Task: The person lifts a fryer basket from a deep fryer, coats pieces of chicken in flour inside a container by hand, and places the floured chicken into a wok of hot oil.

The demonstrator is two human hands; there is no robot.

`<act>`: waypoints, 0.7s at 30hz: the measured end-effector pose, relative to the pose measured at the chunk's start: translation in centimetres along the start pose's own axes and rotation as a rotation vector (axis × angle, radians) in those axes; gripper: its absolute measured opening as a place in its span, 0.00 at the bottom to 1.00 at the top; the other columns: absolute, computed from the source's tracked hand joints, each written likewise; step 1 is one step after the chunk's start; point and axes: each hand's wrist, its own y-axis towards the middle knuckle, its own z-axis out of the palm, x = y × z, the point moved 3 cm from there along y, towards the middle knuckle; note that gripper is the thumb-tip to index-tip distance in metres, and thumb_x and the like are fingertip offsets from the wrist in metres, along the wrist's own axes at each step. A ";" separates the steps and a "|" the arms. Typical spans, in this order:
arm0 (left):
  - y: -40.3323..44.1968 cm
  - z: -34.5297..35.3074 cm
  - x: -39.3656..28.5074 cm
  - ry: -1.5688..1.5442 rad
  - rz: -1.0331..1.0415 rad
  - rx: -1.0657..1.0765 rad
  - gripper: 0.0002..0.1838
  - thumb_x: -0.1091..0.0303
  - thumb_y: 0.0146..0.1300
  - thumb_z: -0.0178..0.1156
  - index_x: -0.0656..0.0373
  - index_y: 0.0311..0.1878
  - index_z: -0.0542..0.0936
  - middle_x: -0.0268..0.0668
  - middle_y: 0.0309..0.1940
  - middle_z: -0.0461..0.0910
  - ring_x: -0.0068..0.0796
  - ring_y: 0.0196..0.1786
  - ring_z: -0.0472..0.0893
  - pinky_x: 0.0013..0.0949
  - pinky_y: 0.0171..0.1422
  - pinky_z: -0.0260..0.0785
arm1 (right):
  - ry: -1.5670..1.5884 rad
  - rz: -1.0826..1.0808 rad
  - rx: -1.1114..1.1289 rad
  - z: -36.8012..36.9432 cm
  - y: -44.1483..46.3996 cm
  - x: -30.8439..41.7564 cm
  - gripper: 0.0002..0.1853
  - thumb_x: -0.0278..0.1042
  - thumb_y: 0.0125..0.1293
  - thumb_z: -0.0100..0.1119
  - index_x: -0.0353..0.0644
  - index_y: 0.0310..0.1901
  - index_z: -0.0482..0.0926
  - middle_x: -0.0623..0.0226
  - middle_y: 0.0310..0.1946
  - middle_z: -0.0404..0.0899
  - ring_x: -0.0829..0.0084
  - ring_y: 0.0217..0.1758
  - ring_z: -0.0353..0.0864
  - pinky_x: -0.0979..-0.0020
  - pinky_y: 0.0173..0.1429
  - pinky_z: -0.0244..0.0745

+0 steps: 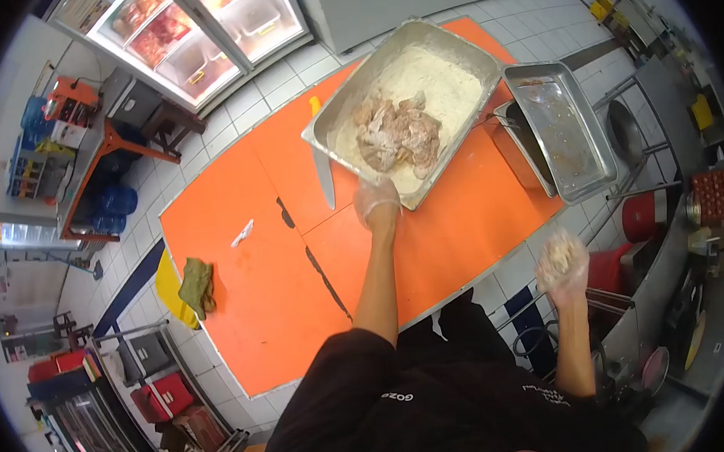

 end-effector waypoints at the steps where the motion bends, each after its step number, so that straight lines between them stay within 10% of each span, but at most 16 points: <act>1: -1.1 -0.8 1.7 -0.007 -0.007 -0.011 0.19 0.58 0.61 0.59 0.61 0.48 0.84 0.54 0.40 0.86 0.56 0.45 0.86 0.51 0.49 0.77 | -0.054 -0.009 -0.036 3.1 0.4 -0.3 0.16 0.51 0.76 0.47 0.50 0.34 0.72 0.74 0.21 0.70 0.77 0.16 0.67 0.73 0.18 0.63; 3: -3.0 -2.3 4.7 -0.015 -0.025 -0.041 0.19 0.57 0.61 0.59 0.60 0.49 0.84 0.54 0.40 0.86 0.56 0.45 0.86 0.51 0.49 0.77 | -0.201 0.047 0.399 7.9 2.6 -1.1 0.15 0.49 0.76 0.51 0.50 0.34 0.73 0.76 0.20 0.68 0.80 0.16 0.66 0.76 0.19 0.62; 9: -11.1 -10.6 10.8 0.053 -0.332 0.028 0.20 0.56 0.62 0.60 0.61 0.50 0.84 0.55 0.39 0.86 0.55 0.45 0.87 0.51 0.50 0.78 | -0.625 -0.174 0.530 20.3 12.3 -10.5 0.12 0.40 0.75 0.53 0.44 0.35 0.76 0.73 0.24 0.74 0.74 0.22 0.73 0.70 0.23 0.69; 11: -12.9 -12.1 15.8 0.260 -0.261 -0.023 0.23 0.52 0.63 0.62 0.61 0.52 0.83 0.54 0.40 0.87 0.58 0.45 0.86 0.52 0.50 0.77 | -1.527 -1.273 1.016 21.9 19.3 -15.1 0.11 0.39 0.71 0.55 0.40 0.40 0.79 0.64 0.31 0.82 0.58 0.36 0.82 0.56 0.37 0.77; 14: -16.1 -16.1 21.6 0.291 -0.154 -0.085 0.26 0.48 0.64 0.62 0.61 0.54 0.83 0.55 0.42 0.86 0.60 0.47 0.85 0.53 0.52 0.76 | -2.279 -0.584 0.922 23.0 20.9 -20.5 0.21 0.39 0.68 0.52 0.40 0.59 0.79 0.56 0.50 0.85 0.48 0.59 0.81 0.47 0.58 0.76; 18: -19.6 -19.9 28.0 0.298 -0.206 -0.206 0.25 0.50 0.66 0.61 0.62 0.54 0.82 0.56 0.43 0.85 0.61 0.49 0.84 0.53 0.53 0.75 | -2.306 -0.805 1.111 17.7 17.6 -26.3 0.25 0.45 0.70 0.51 0.41 0.64 0.76 0.51 0.55 0.83 0.48 0.68 0.75 0.53 0.68 0.73; 21: -21.2 -20.5 32.2 0.267 -0.228 -0.461 0.22 0.52 0.68 0.59 0.64 0.52 0.82 0.56 0.41 0.85 0.61 0.47 0.83 0.54 0.52 0.73 | -2.379 -0.334 0.959 16.1 9.6 -26.0 0.29 0.49 0.69 0.53 0.39 0.66 0.74 0.45 0.59 0.80 0.47 0.64 0.79 0.56 0.68 0.74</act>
